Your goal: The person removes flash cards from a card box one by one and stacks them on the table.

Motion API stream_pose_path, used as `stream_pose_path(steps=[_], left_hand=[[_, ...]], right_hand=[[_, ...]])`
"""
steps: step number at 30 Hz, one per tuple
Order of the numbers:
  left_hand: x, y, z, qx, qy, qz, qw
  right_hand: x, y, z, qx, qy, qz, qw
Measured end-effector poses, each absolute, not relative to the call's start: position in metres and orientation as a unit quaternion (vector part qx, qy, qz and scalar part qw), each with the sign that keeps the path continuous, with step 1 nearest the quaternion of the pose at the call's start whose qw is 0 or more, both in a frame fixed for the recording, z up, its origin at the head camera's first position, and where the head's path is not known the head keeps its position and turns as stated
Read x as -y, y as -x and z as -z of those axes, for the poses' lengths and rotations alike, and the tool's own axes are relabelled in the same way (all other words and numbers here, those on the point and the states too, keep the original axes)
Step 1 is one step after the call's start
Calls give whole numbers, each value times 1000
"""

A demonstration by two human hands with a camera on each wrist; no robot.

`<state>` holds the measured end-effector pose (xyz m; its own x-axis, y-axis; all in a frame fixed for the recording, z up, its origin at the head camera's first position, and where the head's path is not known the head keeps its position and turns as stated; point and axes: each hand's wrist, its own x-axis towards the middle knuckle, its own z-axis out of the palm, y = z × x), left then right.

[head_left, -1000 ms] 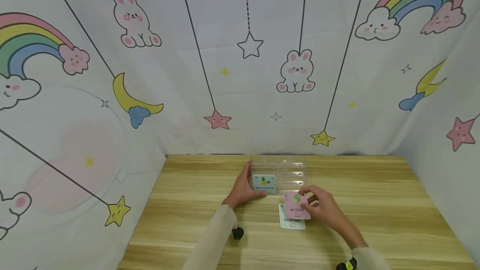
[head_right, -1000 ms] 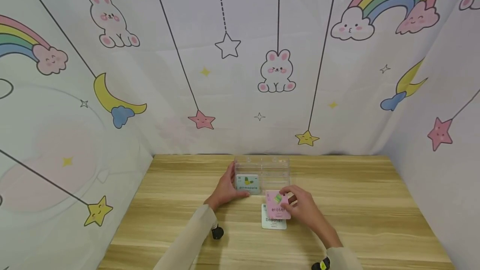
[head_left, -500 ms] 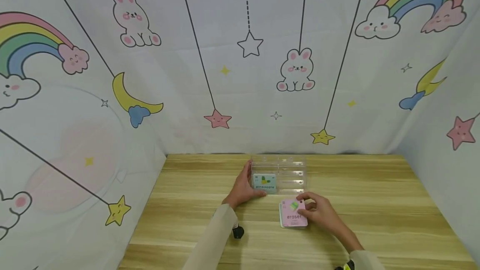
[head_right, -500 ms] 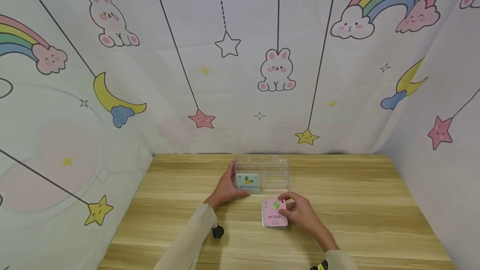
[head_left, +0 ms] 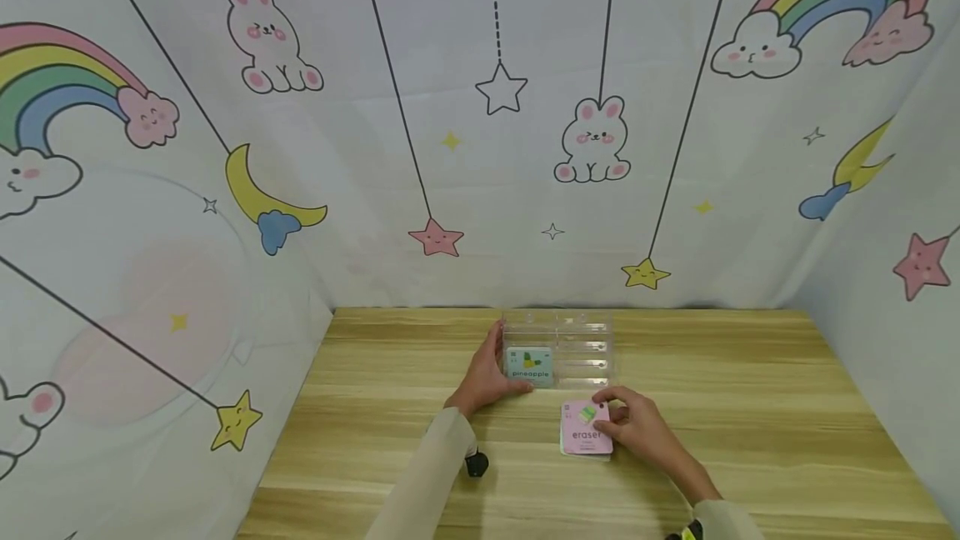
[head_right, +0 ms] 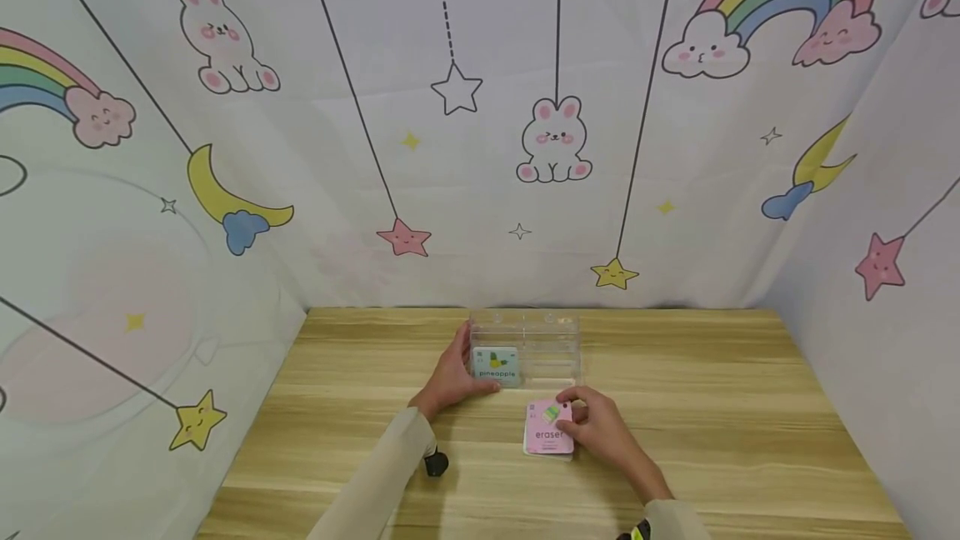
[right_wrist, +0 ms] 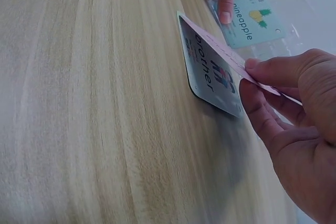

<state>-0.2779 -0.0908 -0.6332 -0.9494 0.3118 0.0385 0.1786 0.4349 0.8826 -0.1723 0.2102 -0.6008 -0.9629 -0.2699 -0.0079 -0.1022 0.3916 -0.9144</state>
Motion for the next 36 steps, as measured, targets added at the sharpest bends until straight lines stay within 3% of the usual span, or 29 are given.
stream_pose_path(steps=[12,36], left_hand=[[90,278,633,-844,-148,-512,63],[90,276,630,-841,-147,-516,67]], right_hand=[[-204,166,595,-889,118,441,27],[-203,170,609,-929,158,335,-17]])
